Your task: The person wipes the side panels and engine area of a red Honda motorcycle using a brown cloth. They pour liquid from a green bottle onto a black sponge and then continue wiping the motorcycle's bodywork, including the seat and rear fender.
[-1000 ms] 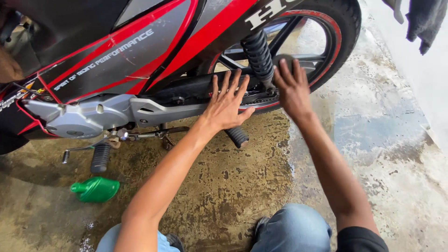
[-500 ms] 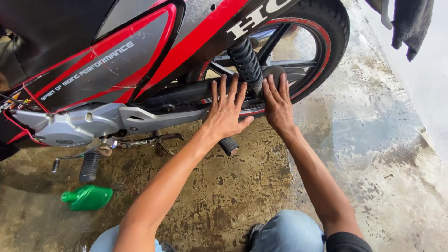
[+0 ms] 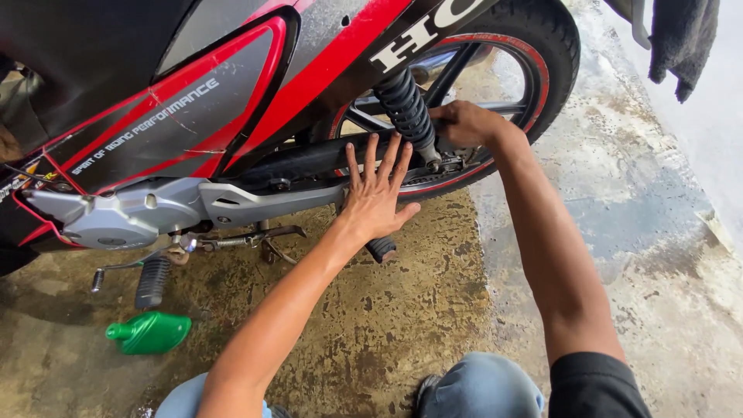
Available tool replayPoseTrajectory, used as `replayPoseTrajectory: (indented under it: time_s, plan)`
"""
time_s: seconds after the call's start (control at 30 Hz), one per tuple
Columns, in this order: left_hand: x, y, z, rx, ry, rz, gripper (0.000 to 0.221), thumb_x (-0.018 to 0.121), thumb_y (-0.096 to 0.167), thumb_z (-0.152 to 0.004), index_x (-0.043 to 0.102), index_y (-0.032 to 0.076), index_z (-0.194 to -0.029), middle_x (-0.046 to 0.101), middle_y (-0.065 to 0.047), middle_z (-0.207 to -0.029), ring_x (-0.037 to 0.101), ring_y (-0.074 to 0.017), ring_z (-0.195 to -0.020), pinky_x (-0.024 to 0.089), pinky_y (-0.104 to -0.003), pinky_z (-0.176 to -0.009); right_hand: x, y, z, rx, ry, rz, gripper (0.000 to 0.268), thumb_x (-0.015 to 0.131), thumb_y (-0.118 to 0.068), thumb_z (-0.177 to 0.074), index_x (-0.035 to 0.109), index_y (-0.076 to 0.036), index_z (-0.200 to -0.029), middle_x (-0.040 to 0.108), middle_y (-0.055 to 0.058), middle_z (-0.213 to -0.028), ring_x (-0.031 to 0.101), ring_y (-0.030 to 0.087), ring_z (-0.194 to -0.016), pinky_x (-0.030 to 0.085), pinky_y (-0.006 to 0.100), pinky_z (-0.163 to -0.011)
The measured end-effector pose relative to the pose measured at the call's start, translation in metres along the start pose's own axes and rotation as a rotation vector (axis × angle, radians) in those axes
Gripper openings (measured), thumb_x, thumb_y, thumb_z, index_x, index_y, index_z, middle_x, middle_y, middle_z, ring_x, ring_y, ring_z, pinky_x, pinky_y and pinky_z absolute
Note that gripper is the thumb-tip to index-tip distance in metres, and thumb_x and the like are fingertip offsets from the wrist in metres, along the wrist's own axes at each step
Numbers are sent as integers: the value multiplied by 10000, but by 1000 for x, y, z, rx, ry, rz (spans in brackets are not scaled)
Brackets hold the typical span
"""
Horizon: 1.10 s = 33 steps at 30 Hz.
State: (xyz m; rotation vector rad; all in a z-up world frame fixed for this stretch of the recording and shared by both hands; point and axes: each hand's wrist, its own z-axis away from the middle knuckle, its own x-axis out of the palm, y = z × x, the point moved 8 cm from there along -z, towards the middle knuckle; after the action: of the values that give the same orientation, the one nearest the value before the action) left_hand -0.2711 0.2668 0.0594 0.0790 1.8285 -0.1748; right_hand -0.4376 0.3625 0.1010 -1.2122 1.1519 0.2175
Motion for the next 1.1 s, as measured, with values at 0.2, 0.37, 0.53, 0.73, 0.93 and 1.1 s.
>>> replayPoseTrajectory:
  time_s: [0.2,0.37,0.53,0.73,0.93,1.1]
  plan:
    - [-1,-1,1,4,-14,58,1052,633,551,-874,91,99,-1654,-43,-159,-1716,-15,-508,-1531,-49,-774,-1149,-5,-34,36,-170,71,101,486,560,-43,-848,701,-131,-1305,695,161,-1235,597,460,-1201,444,581,-1043]
    - [-2,-1,2,15,-2,67,1048,646,534,-871,103,93,-1651,-30,-176,-1713,1,-514,-1528,-53,-779,-1143,2,54,74,-328,476,290,612,588,62,-907,608,-162,-1475,540,60,-1564,445,344,-1455,366,477,-1192]
    - [-3,0,2,2,54,98,1036,662,527,-859,149,91,-1648,23,-187,-1709,33,-507,-1525,-23,-785,-1139,27,85,91,34,885,262,848,575,142,-804,401,-61,-1609,402,296,-1581,440,560,-1354,465,607,-1090]
    - [-4,0,4,5,61,82,1041,667,530,-845,161,92,-1643,48,-197,-1701,58,-502,-1518,-6,-783,-1143,122,40,85,-79,826,343,799,565,124,-839,451,-114,-1594,442,214,-1585,375,466,-1444,521,507,-1038]
    - [-4,2,3,2,75,85,1056,685,517,-831,159,96,-1644,61,-199,-1701,87,-494,-1514,14,-780,-1140,40,97,89,12,994,366,793,608,67,-796,464,-32,-1570,443,249,-1572,342,538,-1410,406,592,-1134]
    - [-4,-1,2,-5,80,115,1043,686,510,-832,172,103,-1643,74,-194,-1702,99,-484,-1515,4,-770,-1144,60,44,75,-54,916,184,738,559,98,-840,527,-111,-1547,471,154,-1578,330,463,-1450,419,554,-1132]
